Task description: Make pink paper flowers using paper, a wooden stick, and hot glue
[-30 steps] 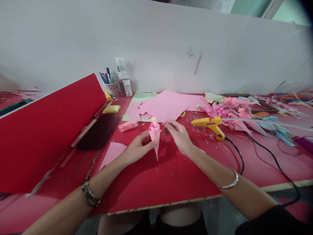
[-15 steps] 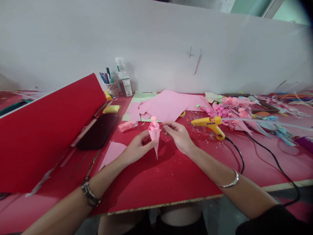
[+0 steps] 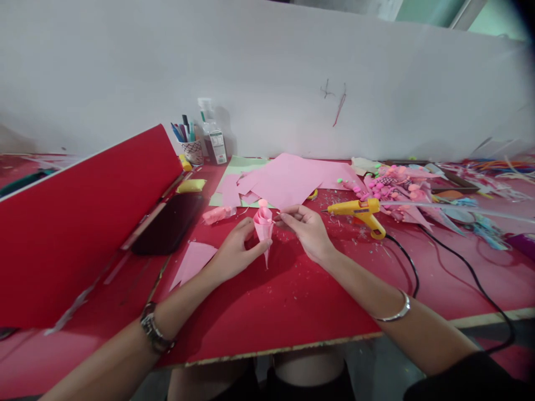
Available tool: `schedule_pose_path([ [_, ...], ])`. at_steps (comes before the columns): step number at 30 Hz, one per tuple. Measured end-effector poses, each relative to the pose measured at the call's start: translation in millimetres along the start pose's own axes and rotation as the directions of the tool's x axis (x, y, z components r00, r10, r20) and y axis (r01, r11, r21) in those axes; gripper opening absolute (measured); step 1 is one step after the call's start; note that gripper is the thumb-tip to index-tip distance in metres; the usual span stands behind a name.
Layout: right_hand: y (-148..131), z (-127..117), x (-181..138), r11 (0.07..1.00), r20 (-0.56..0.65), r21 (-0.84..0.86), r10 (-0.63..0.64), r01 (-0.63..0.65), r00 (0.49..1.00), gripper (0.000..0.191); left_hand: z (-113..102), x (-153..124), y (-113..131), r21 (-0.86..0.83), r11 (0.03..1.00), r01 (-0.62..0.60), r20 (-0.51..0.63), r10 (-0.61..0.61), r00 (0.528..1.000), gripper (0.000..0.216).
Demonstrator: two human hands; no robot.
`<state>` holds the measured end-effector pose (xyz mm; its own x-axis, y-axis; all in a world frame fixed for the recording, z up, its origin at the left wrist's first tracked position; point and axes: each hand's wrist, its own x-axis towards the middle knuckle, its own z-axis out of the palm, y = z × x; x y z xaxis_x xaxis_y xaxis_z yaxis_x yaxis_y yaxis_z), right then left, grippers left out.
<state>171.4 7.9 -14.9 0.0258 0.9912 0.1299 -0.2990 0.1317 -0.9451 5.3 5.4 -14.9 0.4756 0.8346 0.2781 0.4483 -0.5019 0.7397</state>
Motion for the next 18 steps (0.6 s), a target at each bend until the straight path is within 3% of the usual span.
schedule_pose_path([
  [11,0.9,-3.8,-0.3,0.988,0.072,-0.120,-0.088,0.096,0.993,0.018,-1.2,1.2,-0.7,-0.062,0.998,0.001,-0.006,-0.001,1.000,0.018],
  [18,0.2,-3.5,0.0,0.984,0.018,-0.114,-0.134,0.135,0.991,0.014,-0.3,-0.1,-0.6,-0.099,0.995,0.006,-0.002,-0.006,1.000,0.018],
])
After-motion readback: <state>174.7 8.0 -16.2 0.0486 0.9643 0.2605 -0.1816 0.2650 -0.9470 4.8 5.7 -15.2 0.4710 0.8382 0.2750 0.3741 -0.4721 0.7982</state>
